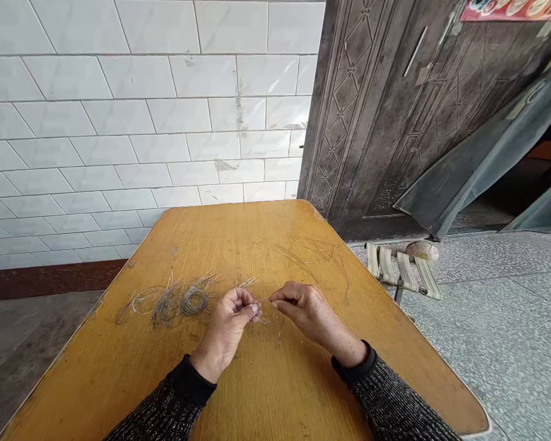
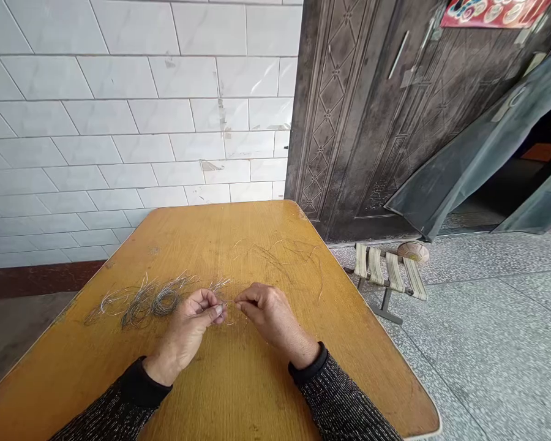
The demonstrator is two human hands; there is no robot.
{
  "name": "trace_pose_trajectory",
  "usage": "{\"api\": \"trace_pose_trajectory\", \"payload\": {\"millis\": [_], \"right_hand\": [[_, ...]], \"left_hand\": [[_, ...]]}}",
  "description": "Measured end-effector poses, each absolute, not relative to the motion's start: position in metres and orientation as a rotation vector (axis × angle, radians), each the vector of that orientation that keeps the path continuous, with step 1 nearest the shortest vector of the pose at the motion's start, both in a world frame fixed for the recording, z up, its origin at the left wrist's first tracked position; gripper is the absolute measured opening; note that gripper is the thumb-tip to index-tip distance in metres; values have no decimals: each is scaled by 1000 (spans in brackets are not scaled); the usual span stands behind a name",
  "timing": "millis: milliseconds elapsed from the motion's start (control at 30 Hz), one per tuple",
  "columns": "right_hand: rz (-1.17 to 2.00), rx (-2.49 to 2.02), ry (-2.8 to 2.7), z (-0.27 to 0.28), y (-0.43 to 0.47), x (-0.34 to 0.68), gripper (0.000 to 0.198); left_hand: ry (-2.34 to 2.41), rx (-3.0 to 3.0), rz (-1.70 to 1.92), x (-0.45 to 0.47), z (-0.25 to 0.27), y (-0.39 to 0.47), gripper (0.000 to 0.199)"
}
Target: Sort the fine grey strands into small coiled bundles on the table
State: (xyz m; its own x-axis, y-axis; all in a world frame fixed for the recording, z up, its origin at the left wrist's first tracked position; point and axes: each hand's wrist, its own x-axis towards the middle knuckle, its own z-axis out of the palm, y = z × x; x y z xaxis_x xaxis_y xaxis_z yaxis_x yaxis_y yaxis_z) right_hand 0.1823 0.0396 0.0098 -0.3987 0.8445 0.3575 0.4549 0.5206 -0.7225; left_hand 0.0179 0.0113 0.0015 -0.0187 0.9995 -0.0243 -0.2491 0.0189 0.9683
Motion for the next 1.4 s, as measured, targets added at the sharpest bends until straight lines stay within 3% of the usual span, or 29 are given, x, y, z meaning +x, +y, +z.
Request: {"api": "trace_pose_trajectory", "payload": {"millis": [367,533,1200,1400], "right_hand": [[1363,-1054,-1733,-4,50,181,26],[1329,-1031,-1786,-5,50,181,27],[1220,-1128,-1984,0,47,182,21],[1253,-1105,-2004,2,44,180,19]], "left_hand": [[1014,947,1354,18,3,11,22],[1084,1080,1261,14,6,12,11],[1143,1366,844,2,15,13,9],[1106,1182,748,2,9,13,20]]}}
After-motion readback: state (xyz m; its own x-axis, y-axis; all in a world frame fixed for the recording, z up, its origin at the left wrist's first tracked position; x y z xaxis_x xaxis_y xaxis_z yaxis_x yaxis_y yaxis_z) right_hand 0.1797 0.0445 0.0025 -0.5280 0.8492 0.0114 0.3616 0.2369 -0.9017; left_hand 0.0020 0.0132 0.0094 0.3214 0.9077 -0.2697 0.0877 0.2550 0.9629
